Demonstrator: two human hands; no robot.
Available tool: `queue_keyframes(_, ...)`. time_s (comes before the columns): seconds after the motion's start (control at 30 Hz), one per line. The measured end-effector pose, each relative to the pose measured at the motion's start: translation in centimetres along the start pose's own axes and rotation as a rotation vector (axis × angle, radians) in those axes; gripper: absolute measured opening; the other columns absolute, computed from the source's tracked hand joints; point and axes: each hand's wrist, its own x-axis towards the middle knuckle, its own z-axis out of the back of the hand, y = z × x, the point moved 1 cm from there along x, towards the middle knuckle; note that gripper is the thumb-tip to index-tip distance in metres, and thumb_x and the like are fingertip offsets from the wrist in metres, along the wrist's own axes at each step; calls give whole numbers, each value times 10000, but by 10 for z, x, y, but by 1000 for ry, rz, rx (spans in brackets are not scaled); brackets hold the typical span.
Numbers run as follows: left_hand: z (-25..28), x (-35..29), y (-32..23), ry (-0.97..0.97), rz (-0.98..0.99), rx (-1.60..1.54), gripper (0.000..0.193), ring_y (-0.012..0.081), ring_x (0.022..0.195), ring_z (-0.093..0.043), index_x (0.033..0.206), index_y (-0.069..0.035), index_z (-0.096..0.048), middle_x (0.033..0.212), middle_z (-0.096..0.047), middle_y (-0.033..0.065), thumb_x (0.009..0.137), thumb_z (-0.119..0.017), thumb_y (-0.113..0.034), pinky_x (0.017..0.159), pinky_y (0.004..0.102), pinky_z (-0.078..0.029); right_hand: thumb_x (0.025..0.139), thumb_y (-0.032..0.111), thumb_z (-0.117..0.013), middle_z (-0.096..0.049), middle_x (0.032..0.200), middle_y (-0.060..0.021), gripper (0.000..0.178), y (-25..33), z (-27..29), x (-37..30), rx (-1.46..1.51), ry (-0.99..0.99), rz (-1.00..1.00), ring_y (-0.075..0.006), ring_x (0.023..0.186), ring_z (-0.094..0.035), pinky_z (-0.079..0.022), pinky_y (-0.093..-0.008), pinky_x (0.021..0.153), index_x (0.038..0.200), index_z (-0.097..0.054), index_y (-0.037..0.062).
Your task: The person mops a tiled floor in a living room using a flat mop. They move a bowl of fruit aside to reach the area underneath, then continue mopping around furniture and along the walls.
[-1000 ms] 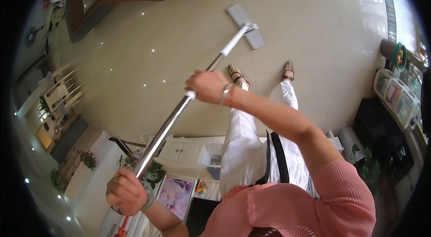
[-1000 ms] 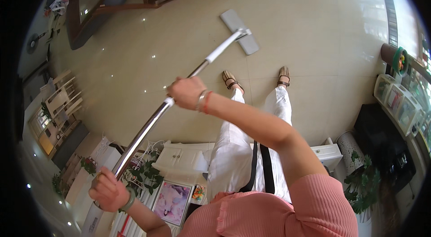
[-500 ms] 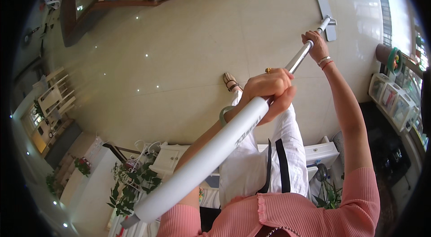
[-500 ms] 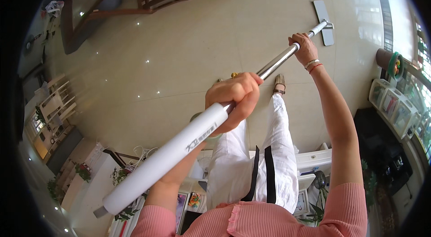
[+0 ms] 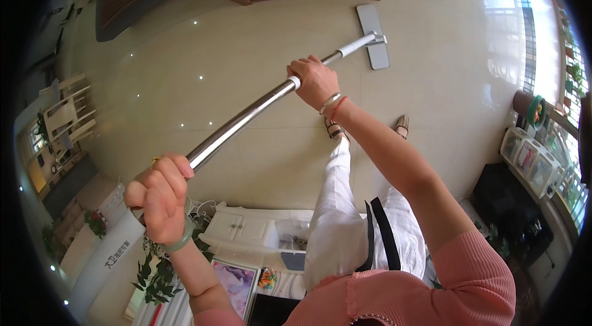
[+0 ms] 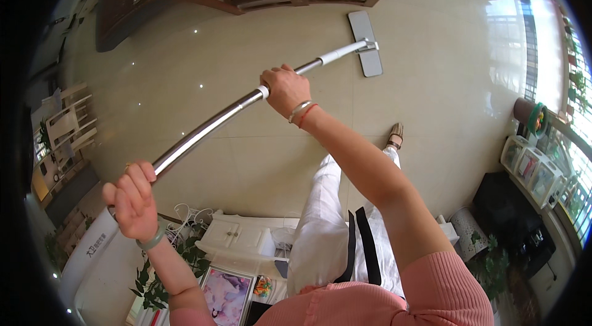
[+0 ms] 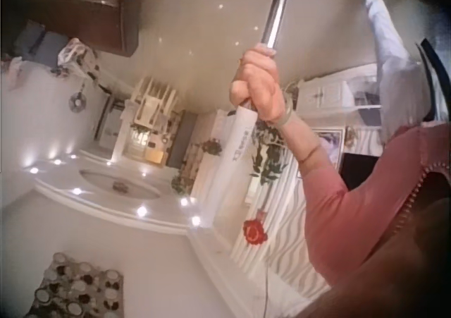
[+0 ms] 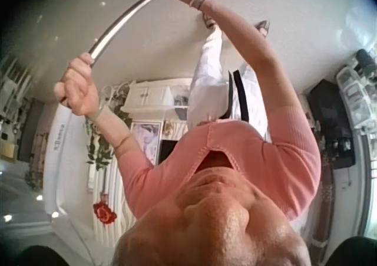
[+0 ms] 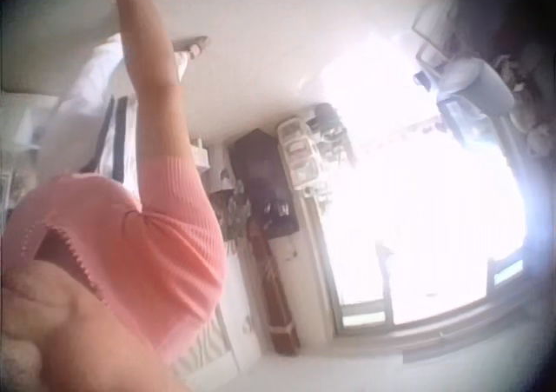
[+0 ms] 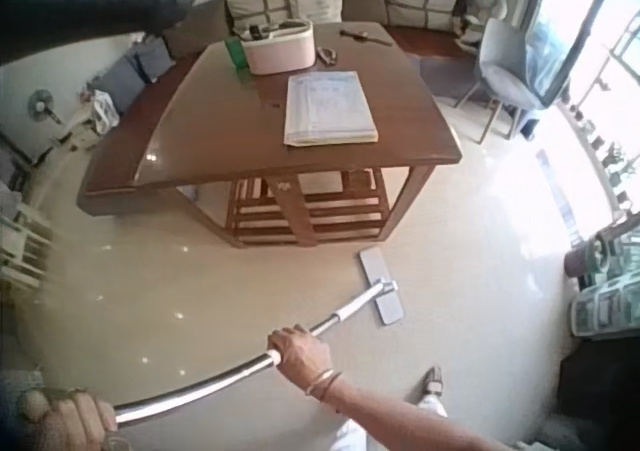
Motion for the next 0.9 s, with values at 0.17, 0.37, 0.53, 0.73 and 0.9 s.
queue_keyframes(0.17, 9, 2, -7, -6, -88, 89, 316, 127, 528, -353, 643, -132, -280, 547, -350, -17, 903, -426, -26, 647, 385, -416, 784, 90, -595, -622, 757, 8, 67, 21, -12, 40, 50, -76, 80, -236, 847, -571, -488, -385, 635, 757, -617, 148)
queue_keyframes(0.37, -7, -16, 7, -168, -74, 139, 281, 135, 563, -302, 697, -135, -275, 549, -296, -13, 960, -369, -107, 679, 374, -355, 791, 120, -614, -625, 755, 20, 38, 13, -13, 54, 13, -9, 159, -222, 849, -586, -500, -400, 640, 764, -616, 147)
queue_keyframes(0.53, -36, -62, 7, -336, 9, 126, 254, 125, 596, -292, 730, -140, -277, 556, -265, -14, 975, -339, -123, 726, 371, -340, 793, 175, -589, -615, 869, -79, 58, 3, -10, 25, -97, 291, 155, -291, 796, -635, -520, -421, 664, 821, -640, 179)
queue_keyframes(0.73, -71, -118, -49, -706, 195, 191, 269, 112, 581, -291, 728, -140, -284, 544, -247, -24, 987, -357, -141, 770, 352, -369, 822, 209, -594, -672, 884, -92, 114, 31, -20, -58, -165, 546, 193, -265, 912, -657, -538, -412, 715, 855, -692, 160)
queue_keyframes(0.9, -89, -125, -88, -640, 218, 213, 253, 107, 567, -301, 733, -135, -280, 544, -264, -27, 971, -362, -116, 731, 355, -372, 809, 180, -590, -674, 877, -111, 114, 46, -1, -109, -42, 652, 190, -284, 885, -661, -540, -419, 706, 855, -690, 154)
